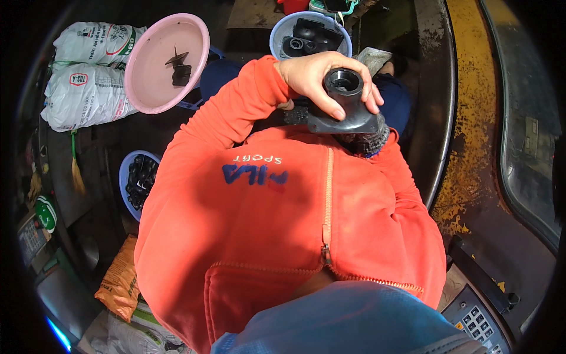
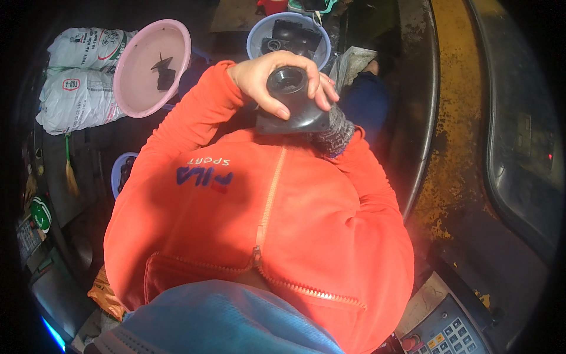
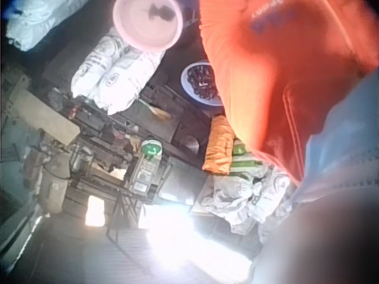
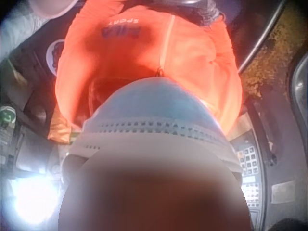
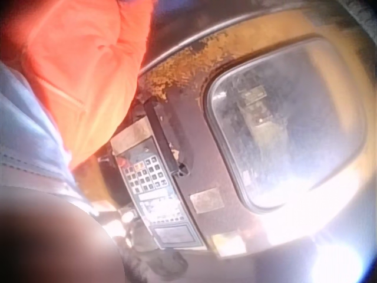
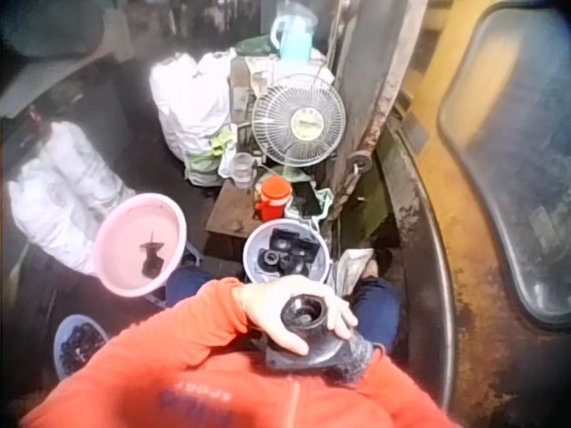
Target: The person sits on the floor and repeatedly cleans small black molded parts by hand, rubbing each part and placing it into a blue basin. The person handles the parts one at a time, rotating them to clean different sides.
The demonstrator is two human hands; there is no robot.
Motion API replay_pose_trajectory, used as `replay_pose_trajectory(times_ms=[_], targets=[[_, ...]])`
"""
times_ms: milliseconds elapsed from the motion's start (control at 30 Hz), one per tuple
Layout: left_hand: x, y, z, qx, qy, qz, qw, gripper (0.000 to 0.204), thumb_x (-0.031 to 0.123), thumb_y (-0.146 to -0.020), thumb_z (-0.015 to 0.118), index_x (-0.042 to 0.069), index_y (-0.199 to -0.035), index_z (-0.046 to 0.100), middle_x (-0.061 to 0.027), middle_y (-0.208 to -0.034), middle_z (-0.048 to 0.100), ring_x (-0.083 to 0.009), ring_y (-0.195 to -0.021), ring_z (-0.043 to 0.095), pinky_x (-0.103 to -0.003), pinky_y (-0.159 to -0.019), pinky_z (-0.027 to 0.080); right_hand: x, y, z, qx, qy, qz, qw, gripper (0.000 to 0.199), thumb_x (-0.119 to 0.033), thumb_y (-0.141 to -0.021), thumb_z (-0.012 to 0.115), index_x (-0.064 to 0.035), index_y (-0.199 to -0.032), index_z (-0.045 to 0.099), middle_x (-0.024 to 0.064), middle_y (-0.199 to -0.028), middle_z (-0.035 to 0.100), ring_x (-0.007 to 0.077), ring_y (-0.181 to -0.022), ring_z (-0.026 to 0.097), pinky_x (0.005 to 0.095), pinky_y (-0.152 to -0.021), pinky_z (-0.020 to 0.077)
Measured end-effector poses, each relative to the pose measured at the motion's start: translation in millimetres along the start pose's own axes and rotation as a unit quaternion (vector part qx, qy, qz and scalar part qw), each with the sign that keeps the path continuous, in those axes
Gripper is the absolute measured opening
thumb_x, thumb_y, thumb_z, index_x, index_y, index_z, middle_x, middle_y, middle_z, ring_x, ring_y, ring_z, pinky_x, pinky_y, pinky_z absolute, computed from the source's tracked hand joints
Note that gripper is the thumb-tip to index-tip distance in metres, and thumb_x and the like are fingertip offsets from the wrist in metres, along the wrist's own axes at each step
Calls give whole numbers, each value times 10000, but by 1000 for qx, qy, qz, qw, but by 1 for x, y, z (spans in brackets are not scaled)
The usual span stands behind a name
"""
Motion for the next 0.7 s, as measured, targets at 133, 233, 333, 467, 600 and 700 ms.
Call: replay_pose_trajectory(times_ms=[133, 233, 333, 467, 600, 700], targets=[[0, 3, -28, 17, -170, -55, 984, 558, 115, -658, 763, 32, -1154, 522, -126, -1306, 505, -259, -1270, 412, -397, -1082, 267, -5, -11, -20, 88, -82, -29, 992, 363, -153, -825, 620, -55, -1162, 527, 65, -1103, 566, 196, -1019, 561, 341, -824, 466], [19, 3, -48, 169, -351, -33, 920, 660, 111, -664, 763, 37, -1256, 479, -104, -1368, 446, -224, -1328, 329, -363, -1097, 240, -35, -12, -26, 79, 232, -137, 960, 349, -149, -822, 616, -58, -1150, 539, 70, -1110, 561, 192, -1036, 557, 339, -840, 467], [-1, 17, -43, 401, -138, -10, 906, 580, 156, -640, 836, 26, -1122, 541, -129, -1203, 576, -186, -1139, 529, -324, -976, 407, -10, -7, -38, 111, 256, -16, 960, 397, -140, -823, 596, -65, -1201, 500, 53, -1154, 531, 161, -1104, 521, 327, -885, 453], [3, 28, -30, 460, -218, 80, 857, 465, 80, -678, 790, 45, -1046, 508, -126, -1176, 599, -184, -1087, 543, -351, -1004, 367, 10, 7, -33, 135, 17, -2, 991, 375, -152, -837, 588, -71, -1193, 505, 49, -1126, 540, 155, -1063, 531, 315, -847, 458], [20, 26, -22, 392, -308, 105, 860, 438, 78, -649, 789, 55, -996, 523, -128, -1089, 643, -217, -1041, 584, -373, -995, 374, 12, 7, -25, 73, 14, 5, 997, 354, -165, -851, 580, -76, -1186, 509, 44, -1099, 548, 148, -1022, 540, 303, -810, 462], [29, 20, -21, 352, -282, 99, 887, 408, 68, -624, 796, 41, -945, 546, -116, -1043, 660, -206, -999, 617, -329, -910, 459, 6, 5, -20, 19, 23, 9, 1000, 339, -175, -861, 573, -80, -1180, 513, 40, -1078, 554, 143, -992, 548, 294, -782, 466]])
Point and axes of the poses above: each hand's wrist, its own y-axis away from the middle knuckle, its own z-axis out of the palm, x = y × z, the point moved 10 cm from there along -y, towards the middle knuckle
